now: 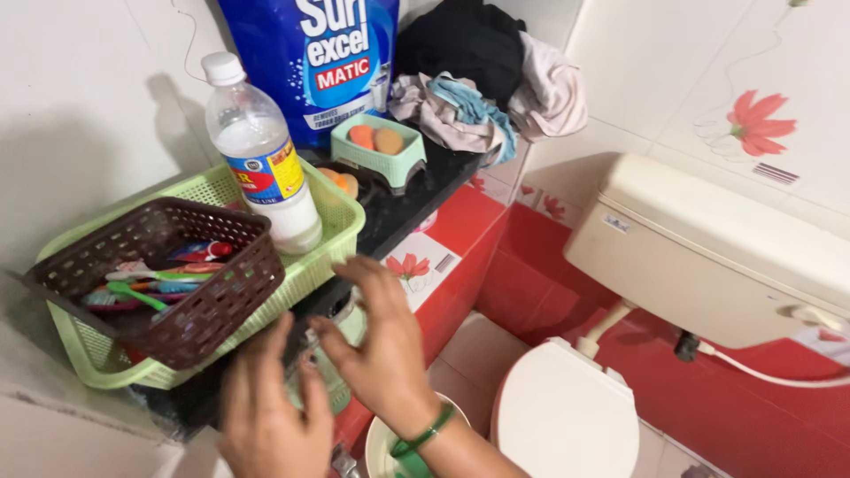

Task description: The person carries a basket of toothbrushes and toothpaste into a bathroom and places it on a shelf. They then pick up and reposition several cleaning and hygiene bottles, including a blue disinfectant and a white liquid soap, before placing them back on the shelf. Finally, they pick up a soap dish containing two bars of soap and place it on the wall near the sink.

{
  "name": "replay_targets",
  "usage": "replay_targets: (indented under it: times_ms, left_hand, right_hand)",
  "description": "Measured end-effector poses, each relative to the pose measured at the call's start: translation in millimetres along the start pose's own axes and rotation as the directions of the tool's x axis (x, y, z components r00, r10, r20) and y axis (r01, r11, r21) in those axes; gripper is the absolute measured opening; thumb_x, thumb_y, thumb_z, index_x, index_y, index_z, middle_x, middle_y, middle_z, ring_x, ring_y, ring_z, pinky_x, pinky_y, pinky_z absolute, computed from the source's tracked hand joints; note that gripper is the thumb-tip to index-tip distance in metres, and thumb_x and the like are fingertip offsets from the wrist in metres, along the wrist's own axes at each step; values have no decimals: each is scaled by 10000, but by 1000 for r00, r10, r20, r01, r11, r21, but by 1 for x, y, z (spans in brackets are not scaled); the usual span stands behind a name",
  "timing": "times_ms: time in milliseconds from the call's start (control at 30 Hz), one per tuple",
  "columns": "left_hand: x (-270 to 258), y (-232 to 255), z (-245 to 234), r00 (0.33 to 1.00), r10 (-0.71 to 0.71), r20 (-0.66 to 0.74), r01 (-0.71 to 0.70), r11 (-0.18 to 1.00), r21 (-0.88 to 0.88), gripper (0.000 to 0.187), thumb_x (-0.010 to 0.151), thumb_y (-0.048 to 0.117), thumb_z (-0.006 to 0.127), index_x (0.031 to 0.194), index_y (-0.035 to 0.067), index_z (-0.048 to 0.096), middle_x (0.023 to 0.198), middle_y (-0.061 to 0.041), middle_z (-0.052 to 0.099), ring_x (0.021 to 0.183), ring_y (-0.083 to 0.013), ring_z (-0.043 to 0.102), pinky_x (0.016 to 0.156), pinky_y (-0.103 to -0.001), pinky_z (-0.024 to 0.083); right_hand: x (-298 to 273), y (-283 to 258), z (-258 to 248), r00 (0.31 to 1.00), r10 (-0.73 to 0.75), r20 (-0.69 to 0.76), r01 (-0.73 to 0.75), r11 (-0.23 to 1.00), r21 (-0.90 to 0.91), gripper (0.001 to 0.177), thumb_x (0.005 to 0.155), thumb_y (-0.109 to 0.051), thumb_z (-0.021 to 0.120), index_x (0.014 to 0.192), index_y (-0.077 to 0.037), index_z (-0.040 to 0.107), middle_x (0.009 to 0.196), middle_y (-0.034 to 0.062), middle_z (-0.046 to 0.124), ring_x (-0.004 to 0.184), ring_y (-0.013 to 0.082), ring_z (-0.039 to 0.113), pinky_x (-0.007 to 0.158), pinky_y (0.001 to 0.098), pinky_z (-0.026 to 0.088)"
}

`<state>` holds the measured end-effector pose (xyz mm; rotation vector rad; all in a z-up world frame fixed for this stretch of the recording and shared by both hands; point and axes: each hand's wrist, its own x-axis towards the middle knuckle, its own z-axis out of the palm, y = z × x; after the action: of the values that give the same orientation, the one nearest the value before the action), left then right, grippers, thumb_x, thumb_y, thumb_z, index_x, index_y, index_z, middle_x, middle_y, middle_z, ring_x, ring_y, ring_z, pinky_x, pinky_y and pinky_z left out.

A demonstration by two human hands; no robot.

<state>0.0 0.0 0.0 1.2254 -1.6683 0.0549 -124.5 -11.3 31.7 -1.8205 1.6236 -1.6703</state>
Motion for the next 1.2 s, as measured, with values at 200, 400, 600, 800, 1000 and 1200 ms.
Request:
replay_targets:
  times_ms: [200,400,600,800,1000,1200]
  left_hand:
    - [31,-9,-42,965,195,-176,-143,953,268,372,1014,138,689,1364,36,613,1510,-188,493,1377,-443,464,1207,-552,361]
    - [45,-28,-45,985,104,-140,-65,965,256,567,833,93,760,1367,0,591,1511,-275,429,1344,-497,476,1098,-594,412]
    - [50,-38,-41,984,-70,-164,90,989,114,301,969,62,734,1225,25,579,1416,-221,501,1307,-438,577,1003,-527,523]
    - [51,-19,-39,966,95,-241,-89,995,35,414,982,54,680,1359,-19,522,1476,-248,451,1371,-438,502,1111,-525,478]
    - [25,-8,-41,963,-158,-218,-7,796,-606,582,1131,246,535,1603,21,281,1683,-205,268,1556,-310,372,1296,-458,352]
    - [-3,10,-25,908,-393,147,321,426,-846,853,942,219,574,1628,58,94,1678,-145,197,1509,-244,276,1196,-430,242]
  right_hand:
    - [19,-29,26,976,-158,150,180,973,-144,874,697,-184,838,1472,-55,454,1540,270,426,1438,487,368,1170,531,329]
    - [28,-32,43,968,-210,136,223,970,-92,942,692,-170,822,1530,-47,410,1569,304,374,1465,502,353,1204,545,322]
    - [51,-29,58,937,-273,219,305,944,-129,694,679,-179,854,1305,-85,569,1478,236,474,1316,471,499,1054,514,462]
    - [59,-30,45,941,-212,264,234,970,-57,463,739,-200,857,1137,-73,659,1230,129,570,1016,342,679,859,442,568]
    - [33,-29,-23,929,-266,256,288,956,-55,396,732,-236,890,1017,-57,682,1185,122,567,994,321,687,816,423,571]
    - [-17,-16,-93,925,-249,288,294,948,-124,383,660,-174,911,973,-83,709,1182,123,555,1075,310,667,857,390,581]
